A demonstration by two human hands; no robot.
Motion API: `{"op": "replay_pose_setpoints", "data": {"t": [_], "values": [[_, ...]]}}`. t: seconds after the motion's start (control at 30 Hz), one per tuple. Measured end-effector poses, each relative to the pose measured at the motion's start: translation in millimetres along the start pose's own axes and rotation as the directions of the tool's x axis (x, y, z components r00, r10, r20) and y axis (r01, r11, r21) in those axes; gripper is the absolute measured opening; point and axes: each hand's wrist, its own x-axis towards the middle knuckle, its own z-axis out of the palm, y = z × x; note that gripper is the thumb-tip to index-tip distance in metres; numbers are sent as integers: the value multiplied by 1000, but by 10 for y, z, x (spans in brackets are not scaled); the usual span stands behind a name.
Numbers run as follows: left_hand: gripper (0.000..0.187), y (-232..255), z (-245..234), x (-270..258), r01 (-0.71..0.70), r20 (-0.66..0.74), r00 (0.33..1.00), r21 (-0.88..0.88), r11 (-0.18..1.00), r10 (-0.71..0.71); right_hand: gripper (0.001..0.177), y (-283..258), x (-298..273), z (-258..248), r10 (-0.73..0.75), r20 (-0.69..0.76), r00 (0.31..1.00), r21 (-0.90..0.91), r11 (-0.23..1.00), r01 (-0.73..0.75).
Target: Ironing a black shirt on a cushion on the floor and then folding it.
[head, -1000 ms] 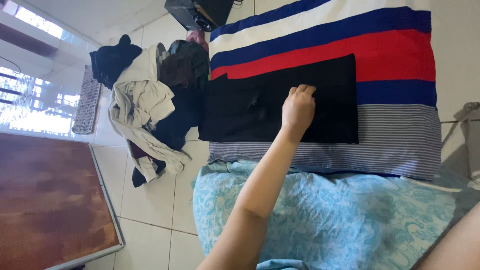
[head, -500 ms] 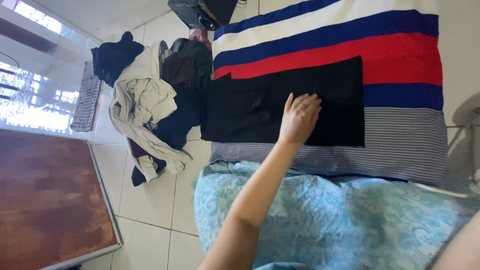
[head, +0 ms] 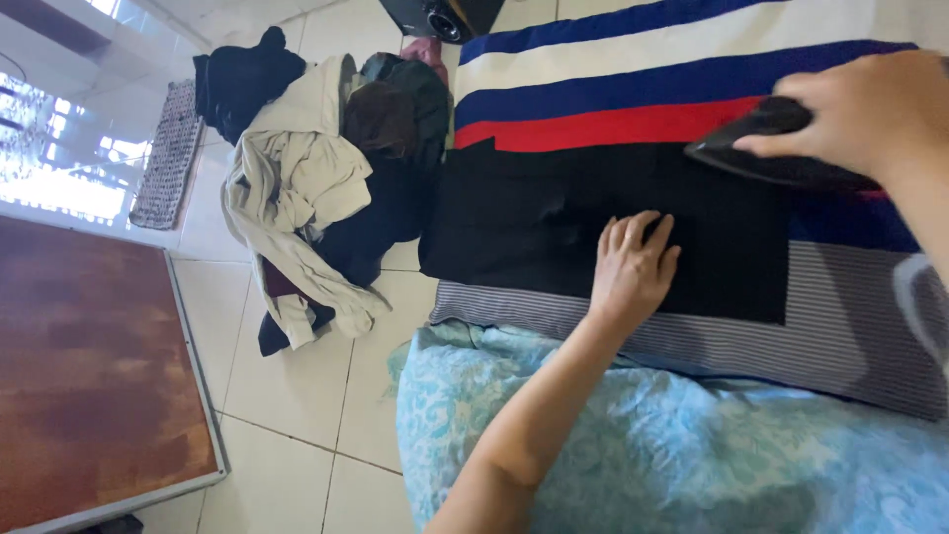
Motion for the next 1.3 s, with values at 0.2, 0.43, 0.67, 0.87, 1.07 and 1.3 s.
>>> {"op": "replay_pose_setpoints", "data": {"t": [0.2,0.43,0.67,0.87,1.07,1.3], "values": [[39,-35,63,-32,30,-9,1000,18,999,-30,71,-349,384,134,-1,303,953,-324,940,104],[40,-52,58,-33,24,36,999,97,995,-27,73,-373,343,400,-99,405,909,-351,901,254],[43,-62,100,-64,25,32,999,149,989,-30,68,-325,184,584,-68,254,965,-371,914,163],[43,-97,87,-57,6,30,999,170,985,-11,64,-321,212,575,102,122,987,-404,914,-45],[40,-332,-241,195,33,-44,998,-118,992,-39,61,277,-122,803,81,-69,994,-113,990,-88],[28,-725,61,1077,-210,-27,974,-482,851,224,63,-555,-835,-55,-152,73,986,-159,974,162]]}}
